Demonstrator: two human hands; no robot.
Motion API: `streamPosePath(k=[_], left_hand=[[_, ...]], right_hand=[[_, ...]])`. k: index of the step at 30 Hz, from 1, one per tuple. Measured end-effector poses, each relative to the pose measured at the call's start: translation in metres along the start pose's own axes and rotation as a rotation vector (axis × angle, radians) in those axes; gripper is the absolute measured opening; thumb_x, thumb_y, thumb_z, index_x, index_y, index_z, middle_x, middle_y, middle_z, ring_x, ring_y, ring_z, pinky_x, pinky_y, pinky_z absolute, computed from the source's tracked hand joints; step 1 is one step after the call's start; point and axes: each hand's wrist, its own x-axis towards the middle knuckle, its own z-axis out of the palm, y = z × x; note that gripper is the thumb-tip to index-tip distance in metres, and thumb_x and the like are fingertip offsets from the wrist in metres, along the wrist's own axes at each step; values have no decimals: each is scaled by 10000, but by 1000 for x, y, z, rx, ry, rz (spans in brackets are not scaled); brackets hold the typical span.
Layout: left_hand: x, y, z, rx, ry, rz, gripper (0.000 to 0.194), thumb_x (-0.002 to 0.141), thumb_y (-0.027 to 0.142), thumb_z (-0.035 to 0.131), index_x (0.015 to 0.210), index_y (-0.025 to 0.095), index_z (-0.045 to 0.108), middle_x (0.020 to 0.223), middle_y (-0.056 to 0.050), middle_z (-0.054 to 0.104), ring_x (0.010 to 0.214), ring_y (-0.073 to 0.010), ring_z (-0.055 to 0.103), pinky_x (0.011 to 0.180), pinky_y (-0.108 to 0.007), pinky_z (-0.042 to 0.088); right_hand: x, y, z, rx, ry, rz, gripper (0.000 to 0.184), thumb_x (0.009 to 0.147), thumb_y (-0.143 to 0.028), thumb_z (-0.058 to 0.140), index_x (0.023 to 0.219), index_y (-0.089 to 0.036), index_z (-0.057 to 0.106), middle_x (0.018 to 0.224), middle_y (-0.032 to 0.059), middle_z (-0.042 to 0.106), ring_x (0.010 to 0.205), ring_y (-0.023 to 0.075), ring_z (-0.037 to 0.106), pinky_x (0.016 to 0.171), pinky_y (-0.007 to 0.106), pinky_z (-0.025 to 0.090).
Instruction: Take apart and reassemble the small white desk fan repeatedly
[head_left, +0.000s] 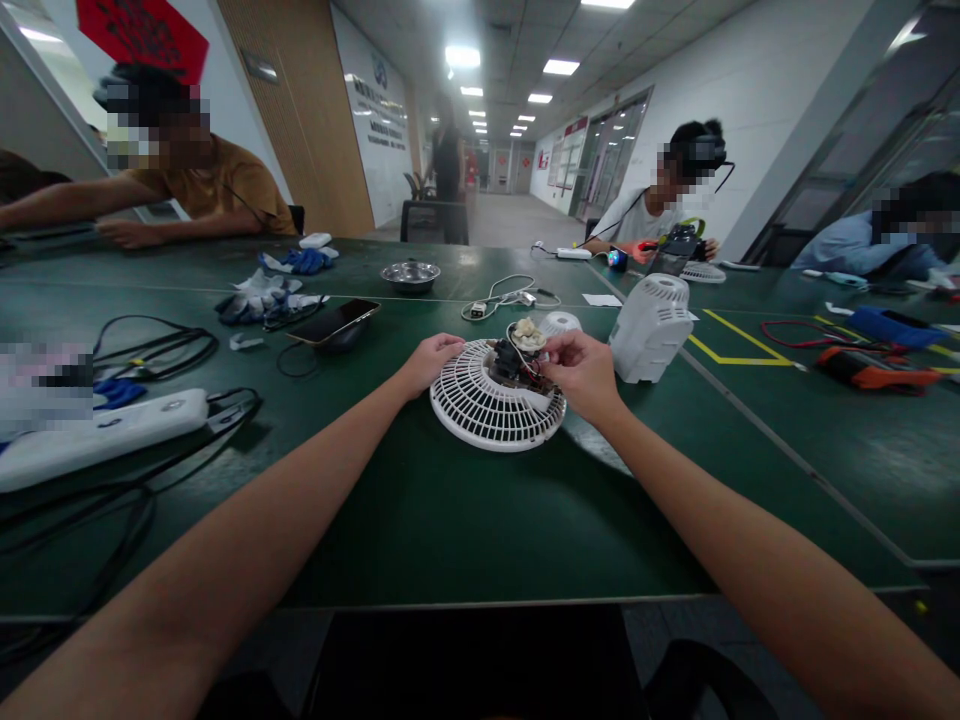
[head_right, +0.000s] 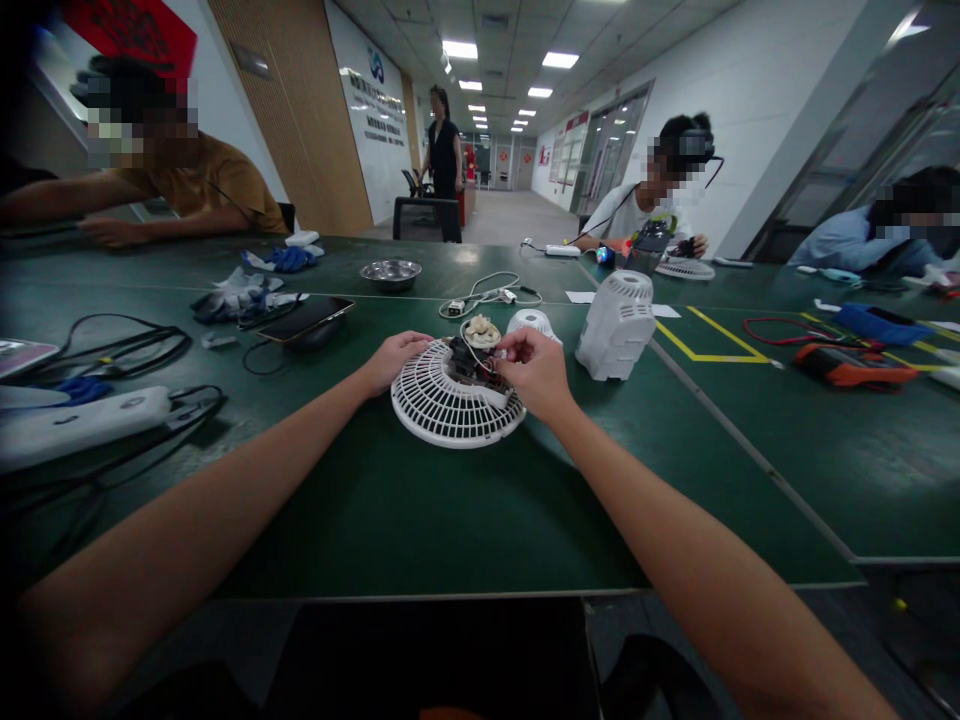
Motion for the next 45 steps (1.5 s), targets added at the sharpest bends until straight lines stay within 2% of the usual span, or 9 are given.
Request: streamPosePath(k=[8, 14, 18, 22, 28, 32, 36, 40, 45], left_hand=[[0, 0, 0, 26, -4, 0, 214, 849, 293, 685, 1003, 145, 667, 928, -61, 729, 837, -187, 684, 816, -338, 535], [-3, 4, 1, 112, 7, 59, 205, 871, 288, 646, 1012, 140, 663, 944, -66, 733, 860, -196, 686, 819, -340, 532], [-2, 3, 0, 126, 1, 63, 217, 875, 298, 641, 1019, 137, 659, 946, -70, 733, 864, -202, 688, 809, -341, 532], [-1, 1, -1, 111, -15, 54, 233, 871, 310, 651, 1030, 140, 658, 957, -74, 735, 859, -205, 691, 808, -345, 535], [-2, 3, 0, 117, 4, 37, 199, 870, 284, 647, 1014, 148, 665, 953, -67, 735, 868, -199, 689, 820, -336, 535], [-1, 2, 1, 94, 13, 31, 199, 862, 286, 650, 1006, 150, 667, 934, -63, 733, 854, -199, 687, 819, -338, 535], [0, 0, 0, 75, 9, 38, 202, 854, 281, 657, 1001, 144, 666, 930, -62, 730, 835, -193, 684, 817, -338, 534], [0, 0, -1, 84, 0, 51, 209, 857, 288, 658, 1009, 144, 667, 938, -69, 733, 847, -199, 687, 810, -338, 534], [-3, 4, 1, 103, -2, 42, 203, 877, 284, 637, 1025, 147, 663, 938, -68, 733, 852, -200, 687, 821, -344, 536]], right_hand=[[-3, 1, -7, -176, -27, -78, 204, 746, -284, 772, 905, -195, 679, 718, -12, 638, 643, 132, 564, 618, 291, 469], [-2, -3, -11, -307, -32, -48, 190, 835, -366, 709, 867, -183, 751, 780, 49, 731, 684, 171, 630, 667, 329, 509], [-1, 1, -11, -342, -40, -29, 236, 868, -407, 676, 886, -188, 765, 775, 49, 743, 679, 182, 638, 657, 329, 501], [-1, 2, -13, -387, -100, -32, 282, 906, -430, 623, 854, -187, 757, 760, 51, 732, 677, 188, 627, 648, 333, 485], [-2, -4, -13, -377, -73, -115, 136, 821, -337, 719, 875, -212, 710, 826, 33, 712, 717, 177, 607, 718, 354, 511], [-2, -3, -12, -272, -93, -185, 140, 792, -284, 740, 902, -213, 691, 945, 48, 706, 788, 183, 629, 733, 357, 525], [0, -2, -15, -158, -106, -141, 115, 800, -296, 720, 872, -207, 707, 932, 45, 706, 820, 190, 647, 729, 351, 530], [4, 1, -21, -222, -111, -94, 89, 780, -260, 699, 846, -200, 708, 843, 31, 716, 739, 178, 627, 703, 344, 513], [6, 9, -26, -324, -204, -85, 109, 759, -293, 726, 793, -191, 708, 884, 55, 729, 797, 199, 638, 709, 346, 501]])
